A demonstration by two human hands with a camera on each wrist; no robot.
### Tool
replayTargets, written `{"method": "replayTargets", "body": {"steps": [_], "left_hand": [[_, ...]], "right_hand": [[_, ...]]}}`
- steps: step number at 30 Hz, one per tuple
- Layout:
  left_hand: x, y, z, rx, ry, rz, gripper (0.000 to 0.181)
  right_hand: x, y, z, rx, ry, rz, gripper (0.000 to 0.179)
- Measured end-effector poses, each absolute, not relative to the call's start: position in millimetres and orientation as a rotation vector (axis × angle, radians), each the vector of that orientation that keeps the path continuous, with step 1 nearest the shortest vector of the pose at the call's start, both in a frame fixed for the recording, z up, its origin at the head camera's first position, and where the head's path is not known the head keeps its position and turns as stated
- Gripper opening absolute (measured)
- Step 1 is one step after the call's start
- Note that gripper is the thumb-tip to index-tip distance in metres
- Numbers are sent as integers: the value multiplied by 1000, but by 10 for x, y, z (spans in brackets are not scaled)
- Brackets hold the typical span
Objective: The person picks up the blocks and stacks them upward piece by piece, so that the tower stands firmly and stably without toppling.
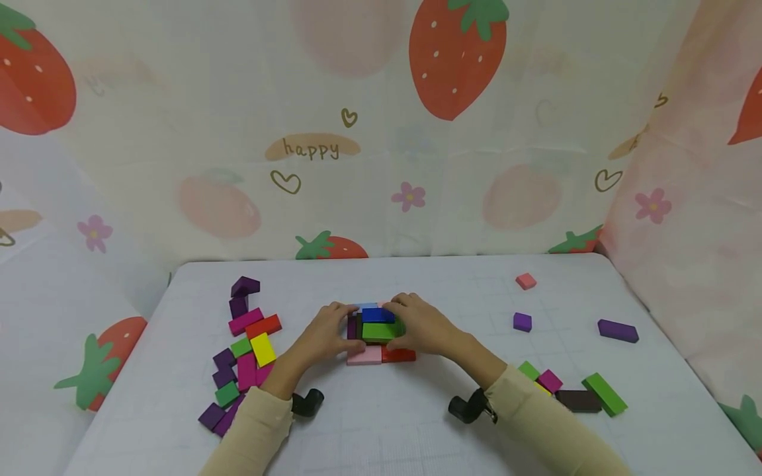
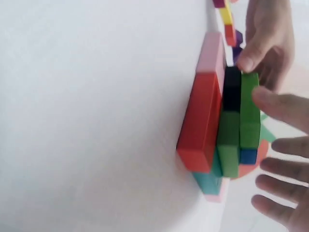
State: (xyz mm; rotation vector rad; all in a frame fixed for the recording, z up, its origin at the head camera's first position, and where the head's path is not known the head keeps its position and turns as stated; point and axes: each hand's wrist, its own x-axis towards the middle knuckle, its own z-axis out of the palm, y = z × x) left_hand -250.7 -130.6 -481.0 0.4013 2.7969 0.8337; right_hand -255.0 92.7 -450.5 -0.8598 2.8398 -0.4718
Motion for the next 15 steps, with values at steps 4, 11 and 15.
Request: {"method": "replayTargets", "body": {"steps": [4,11,15], "left_hand": [[-2512,-1277,-4775,432,2804,850,76],[-2519,-1220,-4764,478,2792,868,75],[-2519,-1221,-4766,477,2800,864,73]], "right_hand": [[-2634,964,-4512,-799,2727,-545,75],[-2691,959,-4491,-761,2665,-611,70],[-2712,956,-4486,-779,2659,-632,66]]}}
